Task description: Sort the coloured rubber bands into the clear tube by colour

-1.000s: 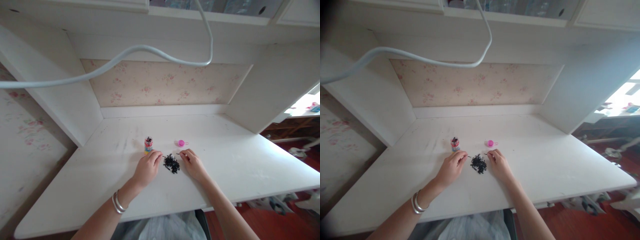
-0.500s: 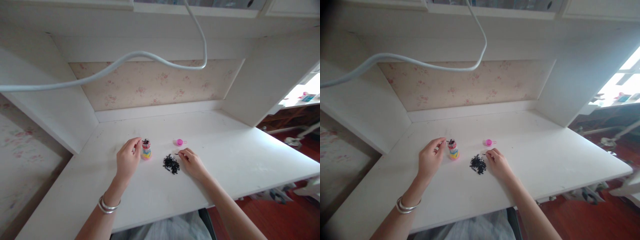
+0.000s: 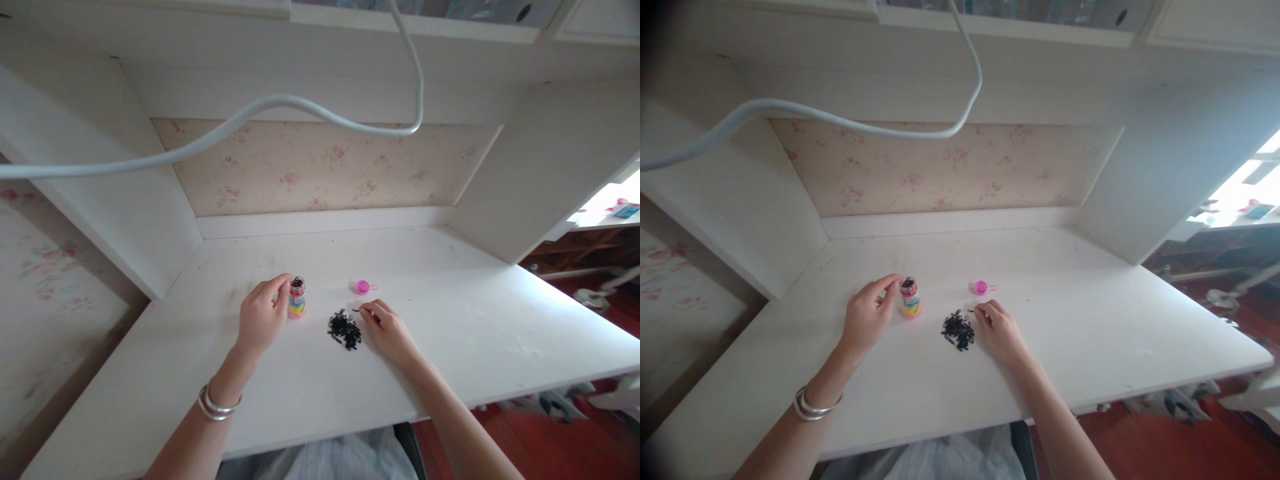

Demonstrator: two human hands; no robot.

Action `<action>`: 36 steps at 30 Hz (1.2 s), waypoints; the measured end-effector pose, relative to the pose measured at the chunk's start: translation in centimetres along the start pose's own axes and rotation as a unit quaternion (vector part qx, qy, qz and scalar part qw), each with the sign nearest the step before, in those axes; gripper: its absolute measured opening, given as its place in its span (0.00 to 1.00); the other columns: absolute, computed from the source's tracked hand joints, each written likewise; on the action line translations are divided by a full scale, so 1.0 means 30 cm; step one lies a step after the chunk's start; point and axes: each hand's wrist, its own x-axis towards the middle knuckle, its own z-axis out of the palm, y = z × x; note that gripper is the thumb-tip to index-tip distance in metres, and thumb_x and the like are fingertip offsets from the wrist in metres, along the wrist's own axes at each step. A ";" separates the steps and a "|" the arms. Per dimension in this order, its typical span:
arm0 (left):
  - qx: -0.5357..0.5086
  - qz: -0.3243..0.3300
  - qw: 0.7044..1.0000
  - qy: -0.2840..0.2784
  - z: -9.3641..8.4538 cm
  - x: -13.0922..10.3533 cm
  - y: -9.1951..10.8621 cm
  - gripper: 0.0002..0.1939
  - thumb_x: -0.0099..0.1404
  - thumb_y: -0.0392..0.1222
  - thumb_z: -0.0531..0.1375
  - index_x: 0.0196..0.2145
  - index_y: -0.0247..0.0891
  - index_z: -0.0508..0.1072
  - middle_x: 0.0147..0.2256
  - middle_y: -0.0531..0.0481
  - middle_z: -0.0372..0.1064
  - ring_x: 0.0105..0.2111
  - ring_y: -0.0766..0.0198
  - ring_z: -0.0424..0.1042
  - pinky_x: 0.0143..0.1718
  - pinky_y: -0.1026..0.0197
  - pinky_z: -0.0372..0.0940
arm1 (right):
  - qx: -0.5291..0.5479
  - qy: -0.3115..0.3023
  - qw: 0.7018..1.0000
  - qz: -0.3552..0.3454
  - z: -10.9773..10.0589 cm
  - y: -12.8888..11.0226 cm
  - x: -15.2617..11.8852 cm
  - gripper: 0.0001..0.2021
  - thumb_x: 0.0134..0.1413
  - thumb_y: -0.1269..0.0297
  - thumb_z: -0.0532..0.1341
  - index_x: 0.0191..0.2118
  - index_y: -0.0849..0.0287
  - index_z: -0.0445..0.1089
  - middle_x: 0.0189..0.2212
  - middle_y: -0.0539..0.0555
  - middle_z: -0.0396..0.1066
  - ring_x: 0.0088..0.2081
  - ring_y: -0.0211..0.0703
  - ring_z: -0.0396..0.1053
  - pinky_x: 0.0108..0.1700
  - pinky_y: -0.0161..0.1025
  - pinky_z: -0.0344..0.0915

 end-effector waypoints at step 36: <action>0.026 0.116 0.993 -0.016 -0.001 0.003 -0.025 0.11 0.68 0.38 0.53 0.45 0.41 0.72 0.40 0.49 0.75 0.40 0.64 0.72 0.45 0.60 0.66 | 0.025 0.020 0.999 0.010 0.000 0.001 0.003 0.16 0.63 0.55 0.51 0.37 0.57 0.71 0.35 0.55 0.70 0.31 0.41 0.67 0.37 0.38 0.63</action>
